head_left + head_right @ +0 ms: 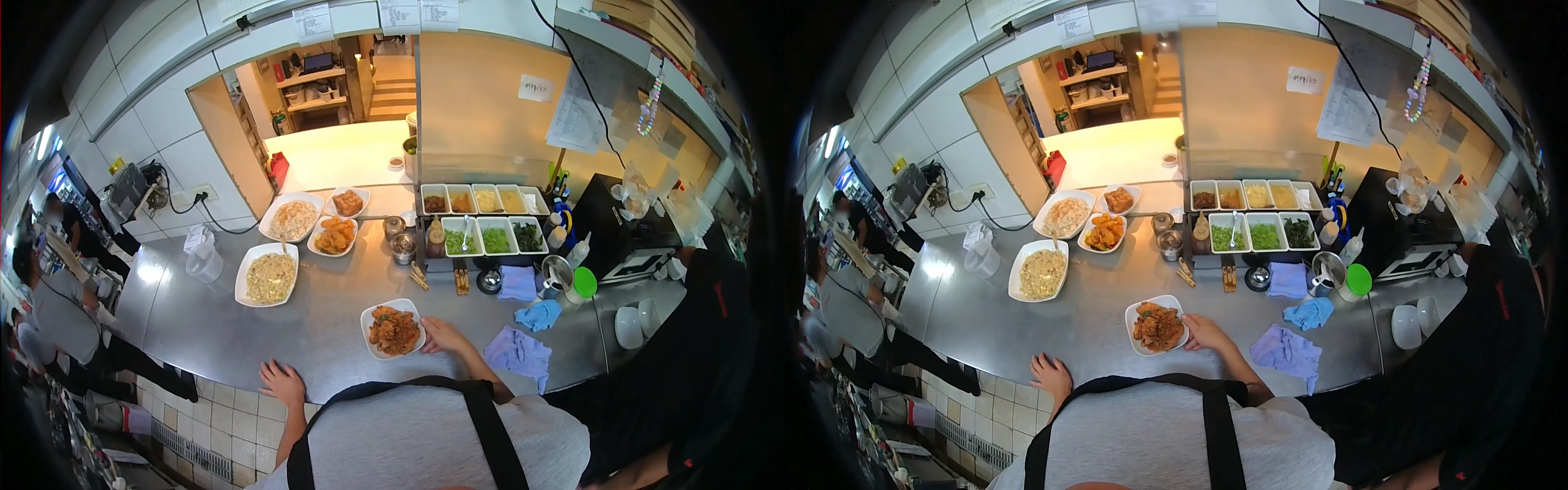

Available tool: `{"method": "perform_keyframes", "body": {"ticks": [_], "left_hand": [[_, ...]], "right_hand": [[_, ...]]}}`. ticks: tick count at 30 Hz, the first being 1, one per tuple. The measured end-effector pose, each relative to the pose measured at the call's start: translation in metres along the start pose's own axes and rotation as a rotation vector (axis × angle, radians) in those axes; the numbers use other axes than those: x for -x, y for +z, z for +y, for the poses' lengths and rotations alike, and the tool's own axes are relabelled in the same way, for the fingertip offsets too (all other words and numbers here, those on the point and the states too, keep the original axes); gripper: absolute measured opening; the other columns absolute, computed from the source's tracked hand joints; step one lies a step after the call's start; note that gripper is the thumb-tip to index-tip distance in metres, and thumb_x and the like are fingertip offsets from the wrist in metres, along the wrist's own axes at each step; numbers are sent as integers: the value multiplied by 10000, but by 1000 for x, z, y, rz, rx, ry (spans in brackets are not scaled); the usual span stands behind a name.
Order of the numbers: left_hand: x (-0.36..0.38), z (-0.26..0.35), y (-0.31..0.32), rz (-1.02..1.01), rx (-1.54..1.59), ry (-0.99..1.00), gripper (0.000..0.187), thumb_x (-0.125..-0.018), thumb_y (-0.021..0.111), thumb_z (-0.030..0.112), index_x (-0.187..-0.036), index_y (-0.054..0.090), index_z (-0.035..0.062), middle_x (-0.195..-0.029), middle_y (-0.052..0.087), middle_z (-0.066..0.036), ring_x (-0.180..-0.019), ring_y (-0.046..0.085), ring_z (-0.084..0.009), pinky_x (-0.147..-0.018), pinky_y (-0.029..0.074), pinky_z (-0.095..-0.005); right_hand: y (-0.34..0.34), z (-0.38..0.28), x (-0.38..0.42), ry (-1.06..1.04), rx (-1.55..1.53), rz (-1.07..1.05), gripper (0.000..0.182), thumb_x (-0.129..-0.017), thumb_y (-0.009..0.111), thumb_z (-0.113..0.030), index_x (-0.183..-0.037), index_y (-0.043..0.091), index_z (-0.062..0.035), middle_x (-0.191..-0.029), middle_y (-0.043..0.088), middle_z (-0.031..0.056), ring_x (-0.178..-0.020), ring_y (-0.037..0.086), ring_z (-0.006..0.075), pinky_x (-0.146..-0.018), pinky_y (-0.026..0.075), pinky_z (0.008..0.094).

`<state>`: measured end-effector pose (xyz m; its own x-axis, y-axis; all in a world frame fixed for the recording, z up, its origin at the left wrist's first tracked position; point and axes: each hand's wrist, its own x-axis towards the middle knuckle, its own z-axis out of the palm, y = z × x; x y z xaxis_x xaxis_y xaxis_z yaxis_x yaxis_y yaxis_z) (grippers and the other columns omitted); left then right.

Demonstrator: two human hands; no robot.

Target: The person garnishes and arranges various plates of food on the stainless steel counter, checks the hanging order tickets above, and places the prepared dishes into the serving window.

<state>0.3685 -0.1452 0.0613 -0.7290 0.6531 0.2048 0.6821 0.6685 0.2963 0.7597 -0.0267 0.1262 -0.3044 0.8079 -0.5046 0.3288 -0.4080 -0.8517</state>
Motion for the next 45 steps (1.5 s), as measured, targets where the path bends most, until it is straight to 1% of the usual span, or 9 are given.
{"method": "perform_keyframes", "body": {"ticks": [5, 10, 13, 16, 19, 25, 31, 39, 45], "left_hand": [[2, 0, 4, 4, -17, -4, 447, -879, 468, 288, -1279, 431, 91, -1409, 341, -130, -1318, 276, -328, -1011, 169, -659], [2, -5, 16, 42, -40, 41, 447, -885, 469, 309, -1276, 435, 95, -1401, 353, -127, -1313, 286, -325, -994, 186, -671], [3, -3, 17, 38, -30, 31, 444, -888, 469, 321, -1274, 440, 103, -1392, 359, -121, -1307, 298, -305, -980, 193, -681], [4, -2, 16, 45, -18, 39, 444, -889, 470, 325, -1274, 443, 106, -1390, 360, -119, -1306, 300, -298, -973, 190, -689], [4, -2, 18, 53, -26, 40, 454, -887, 469, 329, -1281, 440, 104, -1395, 355, -120, -1308, 293, -306, -975, 180, -692], [3, -2, 17, 40, -38, 43, 469, -883, 464, 326, -1292, 432, 98, -1401, 348, -128, -1309, 283, -318, -984, 171, -686], [4, -1, 15, 42, -32, 38, 461, -880, 464, 324, -1281, 444, 98, -1390, 361, -124, -1304, 294, -317, -989, 176, -675], [0, -1, 16, 71, 10, 18, 462, -852, 478, 306, -1264, 468, 99, -1375, 380, -120, -1303, 299, -317, -1002, 159, -663], [0, -1, 13, 61, 5, 14, 467, -856, 481, 300, -1275, 455, 93, -1383, 374, -120, -1306, 294, -325, -1005, 167, -663]], "right_hand": [[-11, 29, -21, -44, -53, 58, 490, -948, 373, -474, -1225, 472, -82, -737, 616, 104, -585, 640, 188, -511, 504, 290], [-42, 50, -31, -258, 365, 401, 469, -926, 488, -375, -1187, 509, 15, -685, 619, 115, -565, 605, 170, -542, 483, 304], [-52, 48, -16, -219, 429, 562, 503, -857, 561, -370, -1147, 545, 40, -865, 645, 244, -853, 632, 361, -777, 488, 409], [-59, 55, -11, -322, 522, 633, 474, -844, 611, -327, -1163, 541, 18, -742, 639, 170, -676, 635, 279, -647, 495, 359], [-62, 44, -9, -248, 470, 578, 438, -788, 649, -236, -1129, 563, 24, -880, 642, 208, -840, 616, 373, -768, 489, 421], [-53, 31, -63, -575, 681, 688, 328, -746, 647, -146, -1048, 596, -27, -963, 571, 189, -873, 577, 371, -752, 480, 442], [-30, -9, -106, -610, 731, 802, 155, -743, 643, -109, -874, 581, -55, -868, 585, 152, -814, 593, 347, -702, 482, 440], [-39, 17, -115, -302, 918, 617, 211, -734, 598, -65, -934, 533, -51, -844, 618, 202, -772, 612, 389, -698, 492, 470], [-41, 26, -61, -366, 919, 609, 228, -729, 586, -39, -941, 520, 14, -880, 599, 278, -810, 604, 434, -722, 497, 484]]}}
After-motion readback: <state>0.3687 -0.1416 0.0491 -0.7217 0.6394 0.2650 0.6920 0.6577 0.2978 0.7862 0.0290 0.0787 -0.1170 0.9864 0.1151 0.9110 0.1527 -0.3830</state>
